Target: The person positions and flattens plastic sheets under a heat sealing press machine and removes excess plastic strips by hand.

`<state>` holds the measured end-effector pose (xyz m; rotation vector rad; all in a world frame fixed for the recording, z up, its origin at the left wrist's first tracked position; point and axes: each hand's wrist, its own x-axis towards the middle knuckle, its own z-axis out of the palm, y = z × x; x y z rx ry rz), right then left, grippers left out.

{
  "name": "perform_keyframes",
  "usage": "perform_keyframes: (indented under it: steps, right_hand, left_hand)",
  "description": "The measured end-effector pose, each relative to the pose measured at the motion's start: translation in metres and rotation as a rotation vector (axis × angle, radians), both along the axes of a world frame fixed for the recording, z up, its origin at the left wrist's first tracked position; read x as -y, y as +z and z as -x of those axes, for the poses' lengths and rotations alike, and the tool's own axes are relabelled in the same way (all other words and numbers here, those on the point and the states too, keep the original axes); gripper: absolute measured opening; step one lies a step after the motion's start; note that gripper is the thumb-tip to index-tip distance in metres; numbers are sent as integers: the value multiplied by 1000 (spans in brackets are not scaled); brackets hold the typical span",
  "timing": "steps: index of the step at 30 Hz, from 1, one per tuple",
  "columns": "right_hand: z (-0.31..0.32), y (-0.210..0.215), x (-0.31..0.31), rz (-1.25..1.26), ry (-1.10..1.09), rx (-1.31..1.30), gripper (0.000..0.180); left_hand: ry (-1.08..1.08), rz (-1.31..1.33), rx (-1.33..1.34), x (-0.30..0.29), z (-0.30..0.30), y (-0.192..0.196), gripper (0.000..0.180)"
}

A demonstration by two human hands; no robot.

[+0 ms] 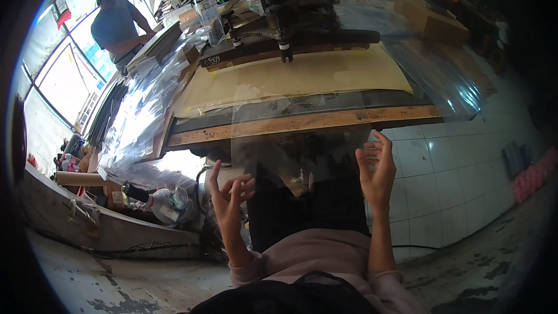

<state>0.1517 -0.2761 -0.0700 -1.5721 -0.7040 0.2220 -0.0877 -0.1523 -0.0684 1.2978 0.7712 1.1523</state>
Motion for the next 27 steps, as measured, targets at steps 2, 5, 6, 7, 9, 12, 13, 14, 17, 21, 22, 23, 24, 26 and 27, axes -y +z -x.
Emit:
perform_keyframes:
  steps: [2, 5, 6, 7, 9, 12, 13, 14, 17, 21, 22, 23, 24, 26, 27]
  right_hand:
    - [16, -3, 10, 71, -168, 777, 69]
    - [29, -24, 15, 324, -101, 988, 79]
    - [31, -30, 11, 441, -128, 1137, 78]
    - [30, -40, 4, 379, -173, 1108, 63]
    - [23, -40, -7, 375, -225, 1105, 54]
    - [21, -24, -25, 271, -288, 1032, 43]
    - [18, -21, -29, 319, -290, 1059, 43]
    - [15, -18, -32, 367, -291, 1085, 44]
    - [9, -13, -43, 431, -296, 1120, 44]
    - [7, -4, -52, 435, -284, 1129, 46]
    - [6, -4, -53, 435, -274, 1125, 46]
    - [6, -3, -54, 436, -263, 1121, 47]
    - [6, -4, -55, 436, -262, 1120, 47]
    - [6, -5, -56, 424, -263, 1114, 47]
    - [6, -5, -57, 424, -262, 1113, 47]
  left_hand:
    - [13, 29, -19, 7, 8, -8, 50]
    - [52, 34, 15, 8, 6, -7, 38]
    - [78, 7, 69, 7, 4, -6, 33]
    - [67, 7, 71, 6, 4, -5, 33]
    - [108, -37, 68, 2, 5, -2, 29]
    - [142, -44, 41, -7, 3, 6, 26]
    - [142, -60, 17, -12, 0, 9, 25]
    - [139, -63, 16, -18, -2, 10, 25]
    - [145, -96, 36, -31, -7, 10, 22]
    - [140, -134, 18, -39, -7, 8, 21]
    - [140, -134, 17, -41, -7, 8, 21]
    - [140, -135, 16, -42, -7, 7, 21]
    - [140, -134, 14, -43, -8, 7, 21]
    - [154, -154, 15, -45, -8, 6, 20]
    - [155, -154, 13, -45, -8, 6, 20]
